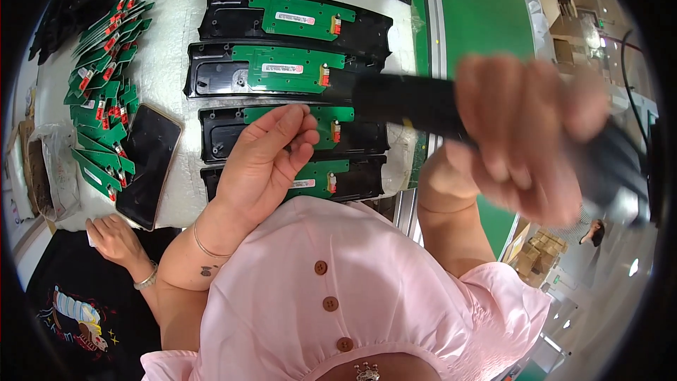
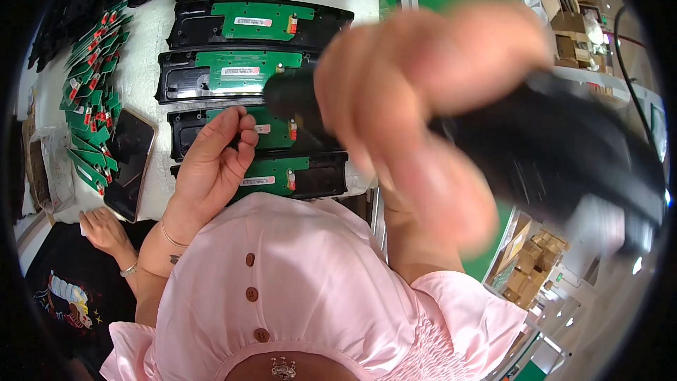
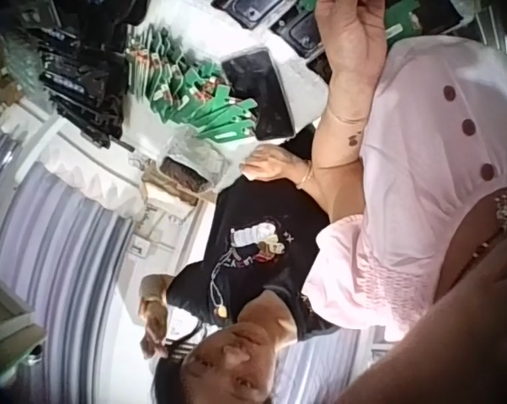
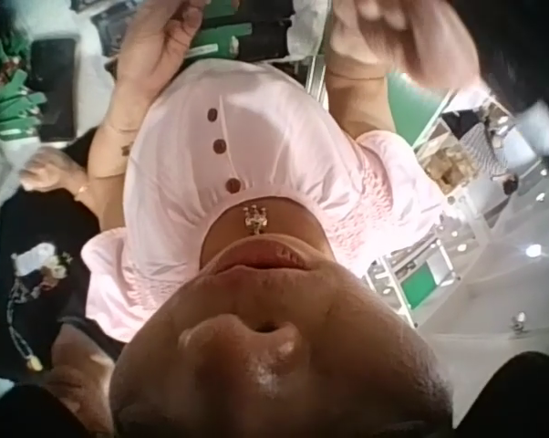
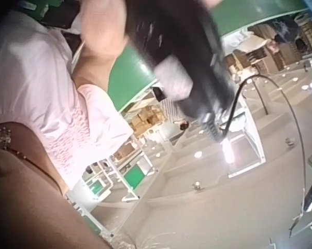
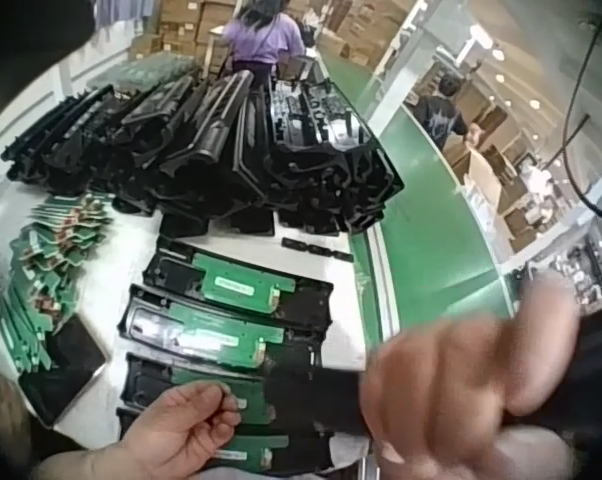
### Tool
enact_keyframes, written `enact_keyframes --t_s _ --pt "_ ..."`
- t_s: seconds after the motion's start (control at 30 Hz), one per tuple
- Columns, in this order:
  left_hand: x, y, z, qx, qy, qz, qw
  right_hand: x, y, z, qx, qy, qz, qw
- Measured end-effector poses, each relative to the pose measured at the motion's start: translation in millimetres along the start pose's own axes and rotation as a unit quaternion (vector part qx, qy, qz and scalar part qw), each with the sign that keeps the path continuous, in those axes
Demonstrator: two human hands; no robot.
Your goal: Assembling electronic components by placing green circuit boards into black plastic housings and securing them with an electric screwdriver.
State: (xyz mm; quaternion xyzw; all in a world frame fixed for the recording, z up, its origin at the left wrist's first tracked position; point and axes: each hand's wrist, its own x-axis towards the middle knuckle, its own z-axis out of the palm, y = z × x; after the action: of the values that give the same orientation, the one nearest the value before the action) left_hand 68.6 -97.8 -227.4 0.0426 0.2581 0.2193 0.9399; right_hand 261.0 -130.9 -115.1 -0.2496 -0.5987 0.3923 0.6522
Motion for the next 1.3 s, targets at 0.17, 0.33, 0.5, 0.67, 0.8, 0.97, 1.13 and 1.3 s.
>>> enact_keyframes --t_s 0.17,0.33,0.5,0.67,0.8,0.97,1.13,1.3 --pt "1 -4 6 0.008 -0.020 -0.005 1.000 -6 -14 20 -0.024 -0.001 -0.021 0.999" --pt "2 -8 -5 -0.004 -0.030 -0.015 0.999 -13 -11 27 -0.021 0.027 0.009 0.999" --pt "-7 -9 13 -0.032 -0.053 -0.030 0.998 -11 10 33 -0.039 0.085 0.014 0.996" --pt "-12 -3 8 0.076 -0.057 -0.043 0.995 -2 66 22 -0.021 0.113 0.040 0.993" --pt "-14 -5 -6 0.130 -0.074 0.009 0.989 -1 76 19 -0.009 0.116 0.079 0.990" --pt "-18 2 -5 0.136 -0.071 0.011 0.988 2 80 21 -0.012 0.109 0.082 0.991" --pt "-17 6 -5 0.137 0.002 0.033 0.990 2 83 21 -0.026 0.068 0.068 0.995" --pt "-20 12 -14 0.080 -0.048 0.022 0.995 5 83 28 -0.199 -0.005 0.054 0.979"
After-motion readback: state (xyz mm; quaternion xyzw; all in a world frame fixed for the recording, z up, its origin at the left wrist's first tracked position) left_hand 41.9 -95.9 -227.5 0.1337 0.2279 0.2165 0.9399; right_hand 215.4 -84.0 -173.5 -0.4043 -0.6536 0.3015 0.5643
